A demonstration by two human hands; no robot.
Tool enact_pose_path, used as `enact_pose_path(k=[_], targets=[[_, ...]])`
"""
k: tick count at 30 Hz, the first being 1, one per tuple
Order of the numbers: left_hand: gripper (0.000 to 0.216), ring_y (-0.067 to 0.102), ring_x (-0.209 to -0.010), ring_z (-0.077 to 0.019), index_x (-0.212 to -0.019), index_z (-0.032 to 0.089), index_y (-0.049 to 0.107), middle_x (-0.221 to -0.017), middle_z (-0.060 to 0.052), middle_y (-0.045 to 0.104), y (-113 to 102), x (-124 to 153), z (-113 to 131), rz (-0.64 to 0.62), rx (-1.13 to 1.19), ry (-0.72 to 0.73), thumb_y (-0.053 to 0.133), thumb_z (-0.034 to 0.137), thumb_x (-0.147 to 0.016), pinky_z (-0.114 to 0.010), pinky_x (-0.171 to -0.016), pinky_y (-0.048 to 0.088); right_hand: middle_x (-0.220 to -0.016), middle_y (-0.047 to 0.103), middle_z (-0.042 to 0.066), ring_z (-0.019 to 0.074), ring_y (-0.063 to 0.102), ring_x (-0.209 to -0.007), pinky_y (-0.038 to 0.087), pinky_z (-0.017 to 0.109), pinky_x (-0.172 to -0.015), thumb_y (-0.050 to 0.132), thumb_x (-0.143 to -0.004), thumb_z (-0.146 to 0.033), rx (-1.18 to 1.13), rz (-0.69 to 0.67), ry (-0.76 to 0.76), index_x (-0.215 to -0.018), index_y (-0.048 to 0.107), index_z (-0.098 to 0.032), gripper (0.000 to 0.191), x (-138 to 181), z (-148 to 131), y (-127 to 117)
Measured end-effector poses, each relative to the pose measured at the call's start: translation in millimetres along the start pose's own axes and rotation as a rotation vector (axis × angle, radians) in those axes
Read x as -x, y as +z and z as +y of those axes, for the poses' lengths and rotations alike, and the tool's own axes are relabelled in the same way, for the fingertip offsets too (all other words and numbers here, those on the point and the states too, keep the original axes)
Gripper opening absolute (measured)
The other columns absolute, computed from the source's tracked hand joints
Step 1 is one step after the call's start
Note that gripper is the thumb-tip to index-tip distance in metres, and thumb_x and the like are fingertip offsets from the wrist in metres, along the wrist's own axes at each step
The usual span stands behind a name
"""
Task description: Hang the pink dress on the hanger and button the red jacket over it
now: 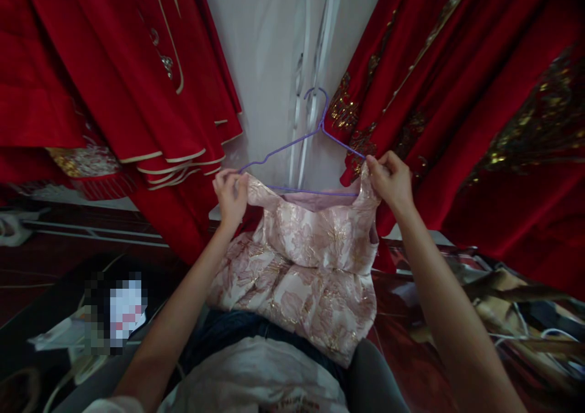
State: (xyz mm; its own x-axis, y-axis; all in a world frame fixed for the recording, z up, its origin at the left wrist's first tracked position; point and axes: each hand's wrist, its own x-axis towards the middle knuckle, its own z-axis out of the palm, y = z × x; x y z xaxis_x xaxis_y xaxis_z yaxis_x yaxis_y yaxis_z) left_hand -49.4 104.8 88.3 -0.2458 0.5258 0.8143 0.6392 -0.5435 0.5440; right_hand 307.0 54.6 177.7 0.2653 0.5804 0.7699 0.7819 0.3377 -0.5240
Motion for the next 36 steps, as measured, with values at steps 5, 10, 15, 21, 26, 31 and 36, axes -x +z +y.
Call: enact_pose_path(k=[5,10,15,21,26,31,36], targets=[[0.032,0.058,-0.09,-0.0187,-0.081,0.02,0.066,-0.089,-0.005,0.065,-20,-1,-54,-0.087,0.013,-0.104,0.049,0.045,-0.091,-0.033,-0.089,0.042,-0.056,0.042,-0.004,0.0115,0.037,-0.052,0.031,0.026,-0.052,0.06,-0.083,-0.052,-0.035,-0.009,-0.001,-0.063,0.043,-0.022,0.039,-4,8,2],[0.036,0.059,-0.089,-0.0177,-0.085,0.019,0.067,-0.09,-0.005,0.067,-29,9,-58,-0.101,0.051,-0.134,0.046,0.046,-0.093,-0.031,-0.087,0.043,-0.056,0.042,-0.004,0.0127,0.038,-0.052,0.032,0.027,-0.05,0.057,-0.081,-0.058,-0.017,0.006,-0.006,-0.062,0.043,-0.024,0.042,-4,8,1],[0.036,0.059,-0.082,-0.0168,-0.079,0.019,0.067,-0.083,-0.004,0.067,-22,-8,-46,-0.086,0.079,-0.137,0.047,0.047,-0.092,-0.029,-0.084,0.044,-0.055,0.045,-0.003,0.0134,0.04,-0.052,0.036,0.027,-0.051,0.058,-0.079,-0.061,0.057,0.032,-0.02,-0.062,0.045,-0.024,0.043,-8,7,-5],[0.039,0.057,-0.068,-0.0161,-0.072,0.016,0.067,-0.07,-0.003,0.065,-12,-58,-27,-0.321,0.166,-0.085,0.053,0.049,-0.086,-0.026,-0.066,0.042,-0.055,0.044,-0.004,0.0129,0.041,-0.052,0.037,0.028,-0.054,0.058,-0.082,-0.057,0.092,0.029,-0.021,-0.062,0.045,-0.024,0.04,-8,3,-9],[0.04,0.05,-0.058,-0.0131,-0.068,0.015,0.064,-0.061,-0.001,0.058,-20,-48,-44,-0.345,0.132,-0.138,0.052,0.049,-0.086,-0.023,-0.055,0.036,-0.055,0.045,-0.004,0.013,0.043,-0.052,0.038,0.028,-0.056,0.06,-0.083,-0.052,0.104,0.051,-0.016,-0.062,0.046,-0.023,0.038,-5,0,-7],[0.041,0.055,-0.063,-0.0139,-0.077,0.015,0.066,-0.068,-0.001,0.062,-34,-14,-63,-0.343,0.203,-0.244,0.05,0.052,-0.087,-0.023,-0.06,0.041,-0.054,0.047,-0.004,0.0129,0.044,-0.052,0.038,0.027,-0.055,0.06,-0.083,-0.052,0.12,0.064,-0.026,-0.064,0.048,-0.023,0.037,-3,-1,-8],[0.043,0.057,-0.065,-0.0142,-0.081,0.016,0.068,-0.07,-0.002,0.065,-38,-12,-59,-0.33,0.202,-0.254,0.048,0.052,-0.088,-0.023,-0.061,0.043,-0.055,0.049,-0.003,0.0132,0.043,-0.052,0.035,0.028,-0.054,0.06,-0.082,-0.053,0.103,0.062,-0.001,-0.065,0.049,-0.023,0.036,-3,0,-10]])
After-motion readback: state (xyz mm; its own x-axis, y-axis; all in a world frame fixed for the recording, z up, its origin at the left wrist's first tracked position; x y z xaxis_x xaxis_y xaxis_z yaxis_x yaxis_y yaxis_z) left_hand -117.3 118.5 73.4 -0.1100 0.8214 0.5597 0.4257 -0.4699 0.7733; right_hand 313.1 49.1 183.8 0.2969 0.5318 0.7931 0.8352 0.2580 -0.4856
